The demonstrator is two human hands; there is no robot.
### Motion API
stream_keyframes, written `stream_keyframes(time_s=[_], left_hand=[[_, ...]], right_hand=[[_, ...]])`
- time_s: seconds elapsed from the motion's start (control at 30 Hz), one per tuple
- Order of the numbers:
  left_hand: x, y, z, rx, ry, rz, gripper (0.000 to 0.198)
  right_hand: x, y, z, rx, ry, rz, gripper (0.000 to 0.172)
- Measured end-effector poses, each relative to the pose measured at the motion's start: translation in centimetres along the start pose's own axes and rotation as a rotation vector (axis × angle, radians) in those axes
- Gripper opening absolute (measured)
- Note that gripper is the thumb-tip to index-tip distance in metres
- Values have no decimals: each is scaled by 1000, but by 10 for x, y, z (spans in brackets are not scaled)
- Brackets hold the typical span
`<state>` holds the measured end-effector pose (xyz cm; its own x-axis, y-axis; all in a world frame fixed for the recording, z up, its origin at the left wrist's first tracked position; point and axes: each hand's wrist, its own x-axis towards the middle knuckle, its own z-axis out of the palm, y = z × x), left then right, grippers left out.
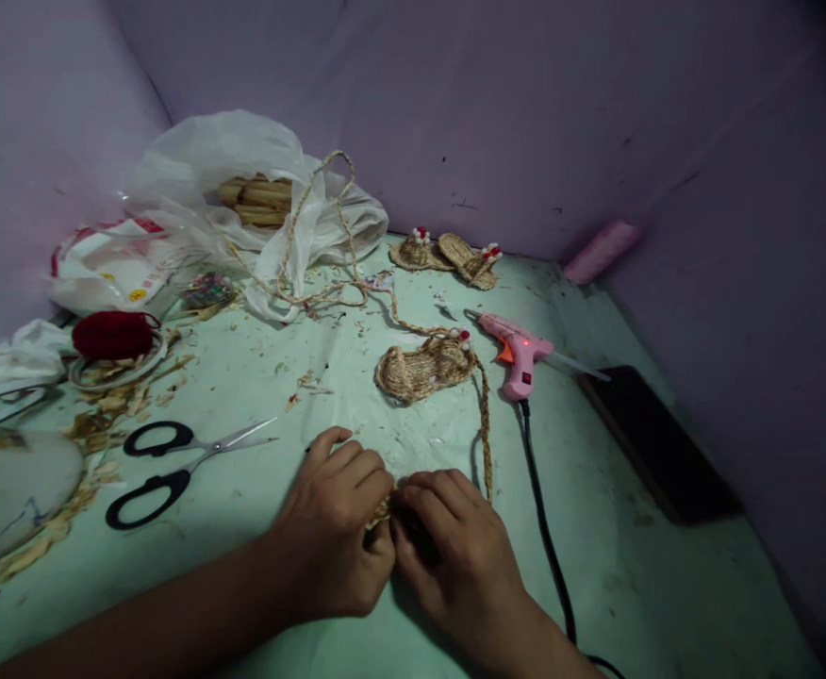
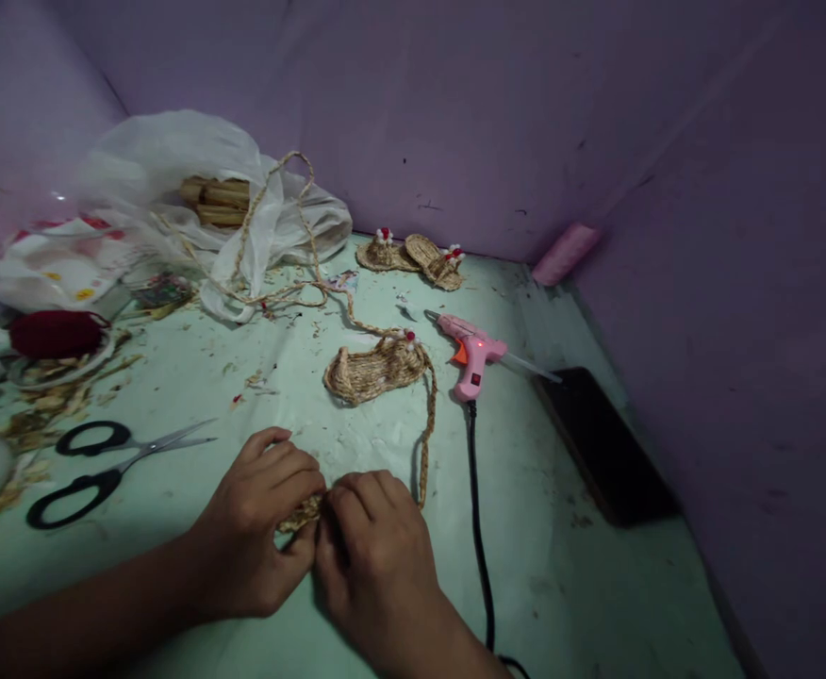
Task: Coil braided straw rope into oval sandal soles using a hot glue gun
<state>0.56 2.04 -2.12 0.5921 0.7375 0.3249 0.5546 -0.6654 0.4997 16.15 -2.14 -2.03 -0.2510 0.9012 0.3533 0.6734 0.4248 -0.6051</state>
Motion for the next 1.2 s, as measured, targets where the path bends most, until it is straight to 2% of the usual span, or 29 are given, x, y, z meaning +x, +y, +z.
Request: stream_keyframes(time_s=[0.37, 0.73, 1.2], left_hand=[[1, 0, 0, 14, -16, -5, 13], [1, 0, 1, 21, 4, -3, 13], [2, -1, 3, 2, 30, 7, 15]], right_hand=[[1, -1, 0, 16, 11, 4, 17], [-2, 1, 1, 24, -17, 30, 17], [1, -1, 0, 28, 11, 25, 16]])
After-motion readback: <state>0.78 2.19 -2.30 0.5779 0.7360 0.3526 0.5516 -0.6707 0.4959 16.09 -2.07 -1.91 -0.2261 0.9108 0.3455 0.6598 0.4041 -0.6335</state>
